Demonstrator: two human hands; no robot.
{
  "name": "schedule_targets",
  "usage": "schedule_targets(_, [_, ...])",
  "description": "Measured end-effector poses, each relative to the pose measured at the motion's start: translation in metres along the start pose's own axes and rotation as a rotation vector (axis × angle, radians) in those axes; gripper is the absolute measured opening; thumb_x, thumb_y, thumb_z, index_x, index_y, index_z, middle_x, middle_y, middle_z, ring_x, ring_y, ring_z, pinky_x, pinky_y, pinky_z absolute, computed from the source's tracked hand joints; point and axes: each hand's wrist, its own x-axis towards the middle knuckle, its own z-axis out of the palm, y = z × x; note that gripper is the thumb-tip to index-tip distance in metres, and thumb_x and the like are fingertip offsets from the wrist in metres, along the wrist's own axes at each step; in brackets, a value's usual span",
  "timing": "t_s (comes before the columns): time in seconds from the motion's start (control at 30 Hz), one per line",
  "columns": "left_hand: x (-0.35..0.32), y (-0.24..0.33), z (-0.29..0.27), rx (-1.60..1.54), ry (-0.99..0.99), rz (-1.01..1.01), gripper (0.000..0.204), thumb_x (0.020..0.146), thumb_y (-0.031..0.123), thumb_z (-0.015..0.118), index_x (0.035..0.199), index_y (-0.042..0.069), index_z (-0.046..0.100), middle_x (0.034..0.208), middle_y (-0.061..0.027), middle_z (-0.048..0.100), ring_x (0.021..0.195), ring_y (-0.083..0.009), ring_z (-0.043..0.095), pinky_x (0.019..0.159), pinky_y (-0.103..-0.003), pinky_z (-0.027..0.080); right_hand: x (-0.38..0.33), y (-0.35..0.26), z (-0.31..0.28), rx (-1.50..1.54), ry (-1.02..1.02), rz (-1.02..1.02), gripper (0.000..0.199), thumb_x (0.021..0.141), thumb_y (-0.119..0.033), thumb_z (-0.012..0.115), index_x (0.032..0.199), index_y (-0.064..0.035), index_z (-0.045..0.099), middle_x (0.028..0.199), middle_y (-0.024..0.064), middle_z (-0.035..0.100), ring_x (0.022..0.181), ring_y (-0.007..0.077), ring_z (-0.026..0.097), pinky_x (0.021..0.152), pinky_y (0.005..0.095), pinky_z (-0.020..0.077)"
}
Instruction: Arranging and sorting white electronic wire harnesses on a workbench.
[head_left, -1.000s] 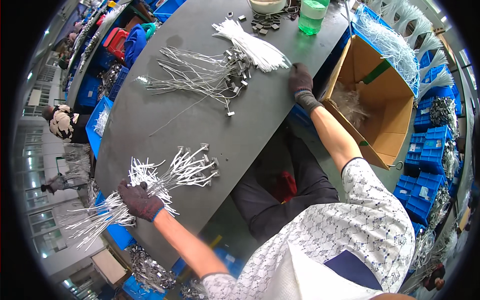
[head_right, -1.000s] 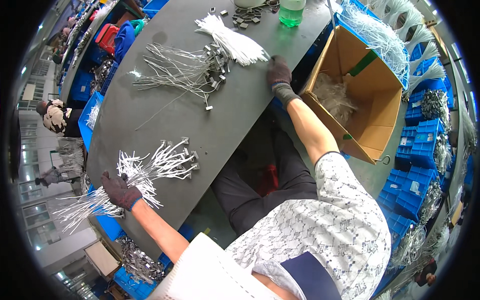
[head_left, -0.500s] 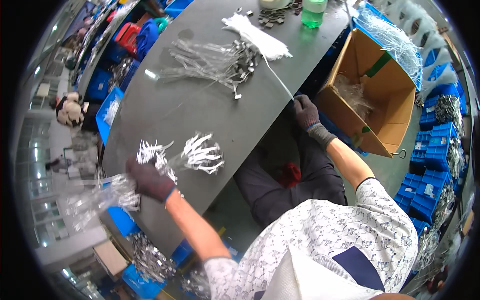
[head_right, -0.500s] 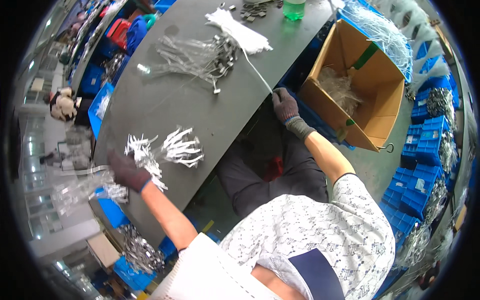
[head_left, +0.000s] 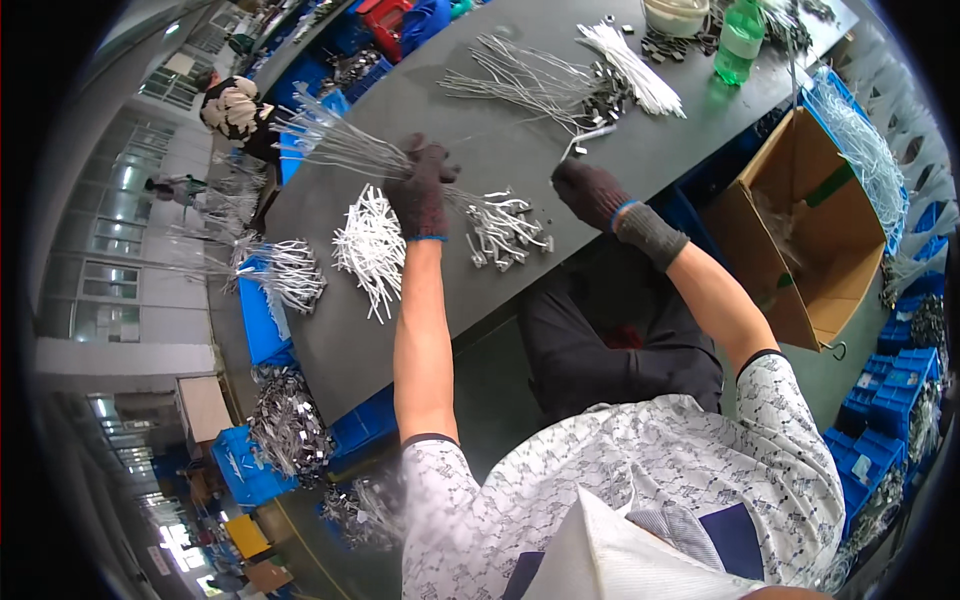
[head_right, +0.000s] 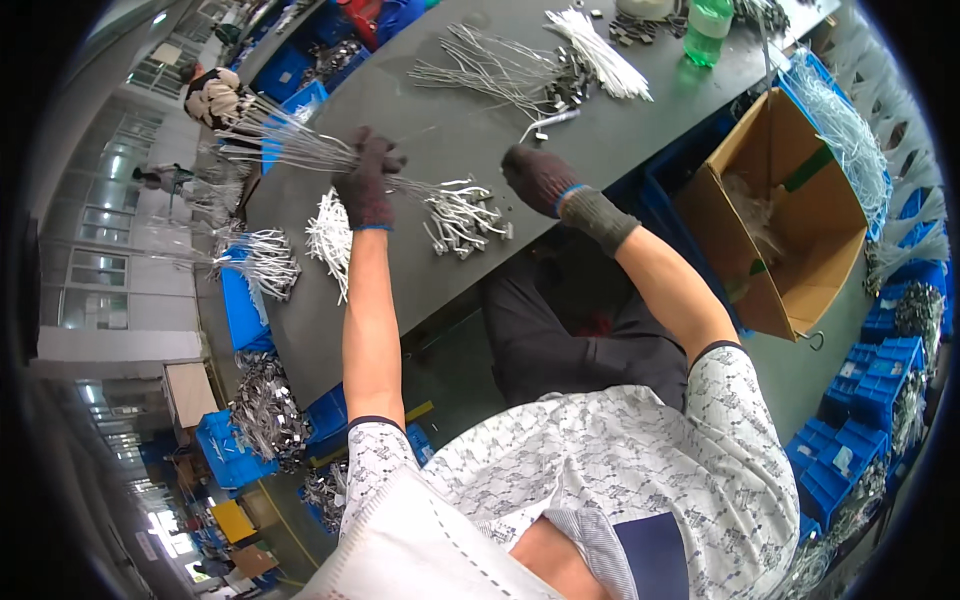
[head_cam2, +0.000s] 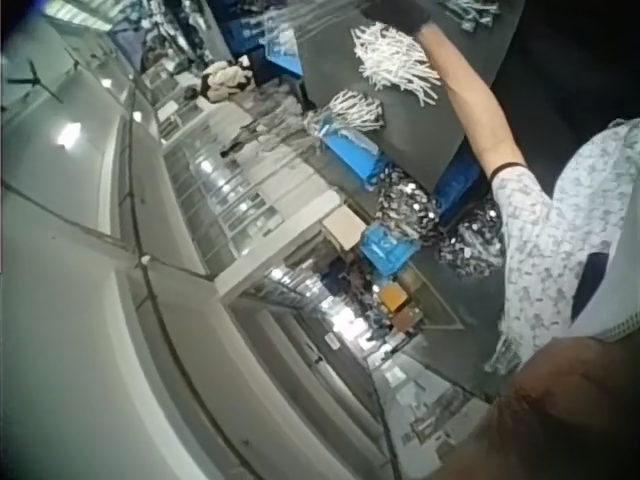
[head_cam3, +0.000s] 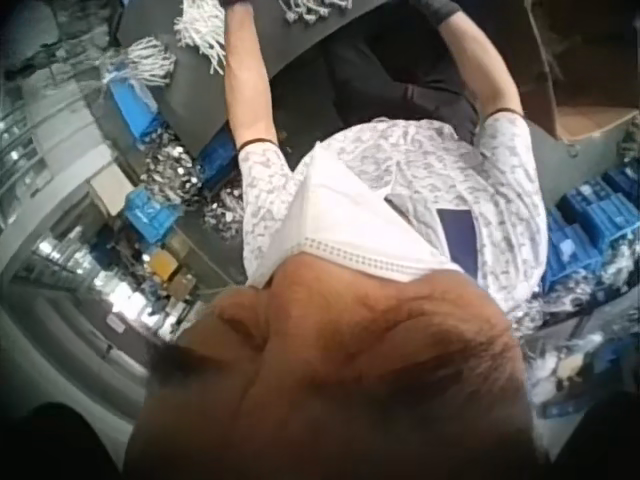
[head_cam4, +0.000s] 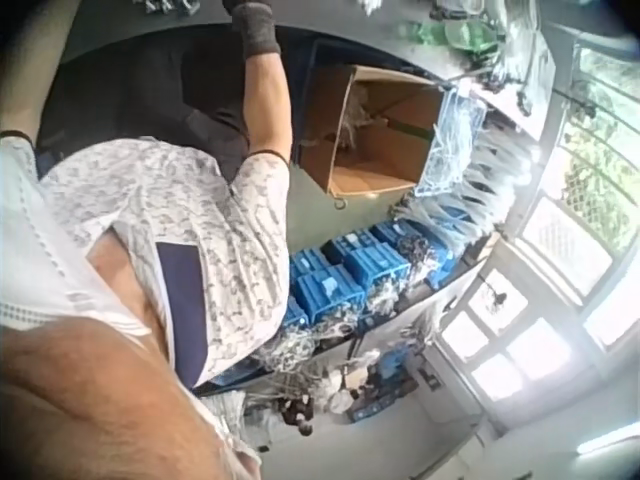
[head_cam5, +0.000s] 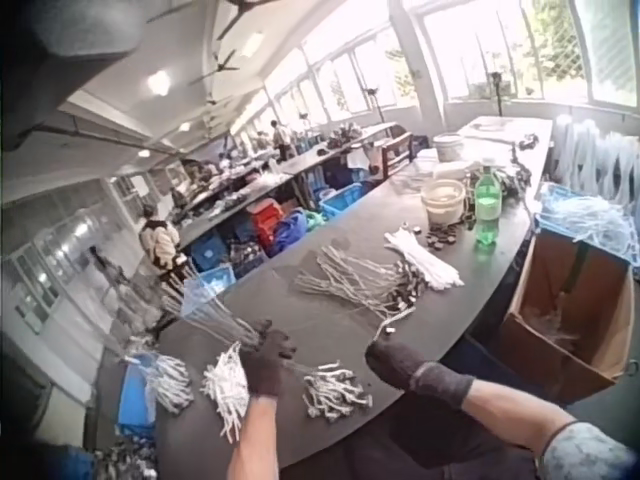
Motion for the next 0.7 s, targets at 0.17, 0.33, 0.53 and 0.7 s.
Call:
schedule_targets(0.17, [0.011, 0.015, -0.035, 0.123, -0.272, -0.017, 0.022, 0.093, 0.01, 0.063, 0.111, -0.001, 0.069, 0.08, -0.0046, 0.064, 0.06, -0.0095, 0.057, 0.066, -0.032, 0.06, 0.062, -0.126, -0.019, -0.075, -0.086, -0.179, 0.022, 0.095, -0.026, 0.061, 0.104, -0.0056, 0.064, 0.088, 0.0221, 0.068, 0.085, 0.0417, 0.067, 0.072, 0.0482, 0.0535])
schedule_targets(0.33, [0.018, 0.005, -0.055, 0.403, -0.405, 0.292, 0.02, 0.095, 0.017, 0.061, 0.102, 0.002, 0.072, 0.085, -0.0102, 0.071, 0.072, -0.022, 0.068, 0.076, -0.035, 0.057, 0.052, -0.204, -0.024, 0.778, -0.219, -0.005, 0.025, 0.098, -0.025, 0.061, 0.104, -0.0018, 0.068, 0.079, 0.0041, 0.065, 0.07, 0.0096, 0.058, 0.062, 0.0301, 0.0496])
schedule_targets(0.53, [0.001, 0.06, -0.04, 1.372, -0.456, 0.118, 0.043, 0.093, 0.047, 0.062, 0.095, 0.005, 0.072, 0.085, -0.0198, 0.073, 0.074, -0.0368, 0.072, 0.069, -0.045, 0.057, -0.034, -0.216, -0.013, 0.735, -0.314, 0.012, 0.011, 0.094, -0.015, 0.061, 0.098, -0.0049, 0.065, 0.075, 0.0033, 0.061, 0.063, 0.0131, 0.06, 0.058, 0.0313, 0.0498])
schedule_targets(0.7, [-0.017, 0.07, -0.046, 0.497, -0.44, -0.749, 0.054, 0.093, 0.058, 0.063, 0.103, 0.005, 0.071, 0.08, -0.0147, 0.07, 0.057, -0.0223, 0.063, 0.055, -0.041, 0.052, -0.051, -0.235, 0.018, 0.225, -0.098, -0.381, 0.015, 0.09, -0.015, 0.066, 0.103, -0.0095, 0.067, 0.087, 0.0177, 0.068, 0.08, 0.0403, 0.068, 0.067, 0.0482, 0.0543])
